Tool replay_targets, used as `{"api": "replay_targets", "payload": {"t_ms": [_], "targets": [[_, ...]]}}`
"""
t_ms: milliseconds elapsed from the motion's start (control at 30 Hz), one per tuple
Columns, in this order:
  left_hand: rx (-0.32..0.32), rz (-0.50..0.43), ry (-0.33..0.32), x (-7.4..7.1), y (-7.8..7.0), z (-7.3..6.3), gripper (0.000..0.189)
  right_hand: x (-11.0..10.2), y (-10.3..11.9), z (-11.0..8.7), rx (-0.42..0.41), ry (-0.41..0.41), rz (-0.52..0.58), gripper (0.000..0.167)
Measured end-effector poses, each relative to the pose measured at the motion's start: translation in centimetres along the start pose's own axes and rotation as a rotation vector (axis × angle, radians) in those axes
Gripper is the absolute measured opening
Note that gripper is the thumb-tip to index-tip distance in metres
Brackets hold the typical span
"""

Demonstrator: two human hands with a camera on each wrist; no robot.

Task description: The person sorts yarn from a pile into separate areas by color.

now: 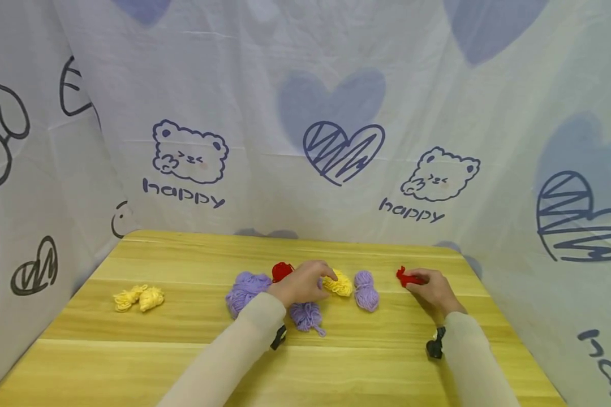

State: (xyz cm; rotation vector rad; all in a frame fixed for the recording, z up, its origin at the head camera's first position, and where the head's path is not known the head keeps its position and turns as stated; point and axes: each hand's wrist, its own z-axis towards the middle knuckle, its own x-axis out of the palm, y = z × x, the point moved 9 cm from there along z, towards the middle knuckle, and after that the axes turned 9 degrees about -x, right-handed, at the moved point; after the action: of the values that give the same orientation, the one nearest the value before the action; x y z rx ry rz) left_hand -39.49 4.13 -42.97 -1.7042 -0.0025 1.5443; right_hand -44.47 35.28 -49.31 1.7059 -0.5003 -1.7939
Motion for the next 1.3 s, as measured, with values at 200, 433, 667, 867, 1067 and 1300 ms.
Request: {"api": "replay_targets", "payload": {"t_ms": [200, 433, 667, 867, 1067, 1300], "targets": [[-0.031, 0.045, -0.005, 0.6, -0.1, 1.1, 0.037, 0.1, 0.2, -0.1, -0.003, -0.002, -0.002, 0.036], [-0.081, 0.085, 0.012, 1.3, -0.2, 2.6, 0.039, -0.1, 0.3, -0.2, -0.009, -0.007, 0.003, 0.035], [-0.165, 0.113, 0.075, 2.2, 0.0, 3.3, 0.042, 0.0, -0.2, -0.1, 0.017, -0.008, 0.003, 0.036], [-0.199, 0.151, 0.094, 2.6, -0.3, 3.4, 0.038, 0.0, -0.3, 0.0, 0.025, -0.007, 0.001, 0.036], [-0.231, 0.162, 0.088, 2.7, -0.4, 3.2, 0.015, 0.0, 0.0, 0.1, 0.019, -0.004, 0.006, 0.036], [-0.188, 0.156, 0.113, 3.1, -1.1, 3.1, 0.016, 0.0, -0.1, -0.1, 0.032, -0.007, 0.013, 0.036]]}}
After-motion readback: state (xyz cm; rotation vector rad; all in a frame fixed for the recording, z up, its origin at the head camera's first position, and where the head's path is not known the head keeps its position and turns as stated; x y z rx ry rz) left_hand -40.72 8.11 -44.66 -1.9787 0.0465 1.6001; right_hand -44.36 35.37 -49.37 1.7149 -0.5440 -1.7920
